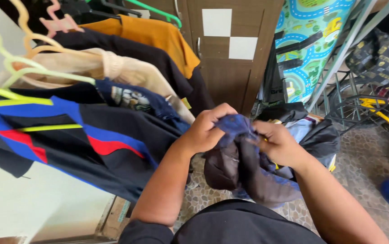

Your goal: The person picks up a patterned shirt, places it on a yellow hanger, and hangs it on a clothing rack. They then button the shirt while it is on the hanger. Afterward, they pick up a light blue shirt from a pile and fold it by hand.

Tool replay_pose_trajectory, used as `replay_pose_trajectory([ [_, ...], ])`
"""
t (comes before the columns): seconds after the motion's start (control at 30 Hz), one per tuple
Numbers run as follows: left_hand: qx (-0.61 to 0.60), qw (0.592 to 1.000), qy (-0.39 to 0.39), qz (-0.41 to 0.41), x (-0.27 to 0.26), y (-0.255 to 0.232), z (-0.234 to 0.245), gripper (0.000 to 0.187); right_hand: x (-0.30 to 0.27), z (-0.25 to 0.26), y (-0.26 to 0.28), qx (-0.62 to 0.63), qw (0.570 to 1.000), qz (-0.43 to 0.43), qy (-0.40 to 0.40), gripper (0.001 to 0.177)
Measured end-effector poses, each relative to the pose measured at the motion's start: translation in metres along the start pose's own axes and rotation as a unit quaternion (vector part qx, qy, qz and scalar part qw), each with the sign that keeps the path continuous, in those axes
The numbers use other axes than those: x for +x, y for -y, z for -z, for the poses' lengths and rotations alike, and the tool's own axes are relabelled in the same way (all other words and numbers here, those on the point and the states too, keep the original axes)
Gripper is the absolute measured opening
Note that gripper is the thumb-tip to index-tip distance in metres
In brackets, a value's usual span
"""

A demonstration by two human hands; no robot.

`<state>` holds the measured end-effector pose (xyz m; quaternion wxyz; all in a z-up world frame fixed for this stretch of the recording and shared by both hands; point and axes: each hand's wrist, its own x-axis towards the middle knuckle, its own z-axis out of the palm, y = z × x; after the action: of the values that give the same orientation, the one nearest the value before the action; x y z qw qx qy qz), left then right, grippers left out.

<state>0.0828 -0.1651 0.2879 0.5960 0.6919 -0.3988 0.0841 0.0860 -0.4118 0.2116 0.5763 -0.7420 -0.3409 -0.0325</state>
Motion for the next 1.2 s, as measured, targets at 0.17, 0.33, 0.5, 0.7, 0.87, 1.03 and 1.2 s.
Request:
replay_pose_trajectory([
  [0.17, 0.079, 0.984, 0.066, 0.146, -0.023, -0.021, 0.025, 0.052, 0.002, -0.001, 0.007, 0.096, 0.976, -0.064, -0.186, 0.024],
  [0.33, 0.101, 0.937, 0.235, 0.240, -0.035, 0.032, 0.015, 0.046, 0.003, 0.003, 0.034, 0.001, 0.958, -0.085, -0.275, 0.026],
  [0.5, -0.014, 0.945, 0.128, 0.302, -0.056, 0.079, 0.019, 0.040, -0.011, 0.000, 0.061, -0.200, 0.937, -0.078, -0.275, 0.013],
  [0.7, -0.280, 0.929, -0.016, 0.243, -0.050, 0.110, 0.012, 0.052, -0.028, -0.039, 0.104, -0.221, 0.972, 0.005, -0.079, 0.007],
  [0.87, -0.485, 0.857, -0.040, 0.170, -0.048, 0.110, 0.012, 0.029, -0.028, -0.084, 0.133, -0.159, 0.979, -0.057, 0.113, 0.017],
  [1.03, -0.541, 0.827, -0.038, 0.145, -0.041, 0.059, 0.021, 0.022, -0.056, -0.069, 0.038, -0.268, 0.955, -0.052, -0.113, 0.027],
  [1.2, -0.511, 0.851, -0.055, 0.107, -0.036, 0.002, 0.029, 0.024, -0.056, -0.063, 0.005, -0.335, 0.890, -0.166, -0.262, 0.109],
])
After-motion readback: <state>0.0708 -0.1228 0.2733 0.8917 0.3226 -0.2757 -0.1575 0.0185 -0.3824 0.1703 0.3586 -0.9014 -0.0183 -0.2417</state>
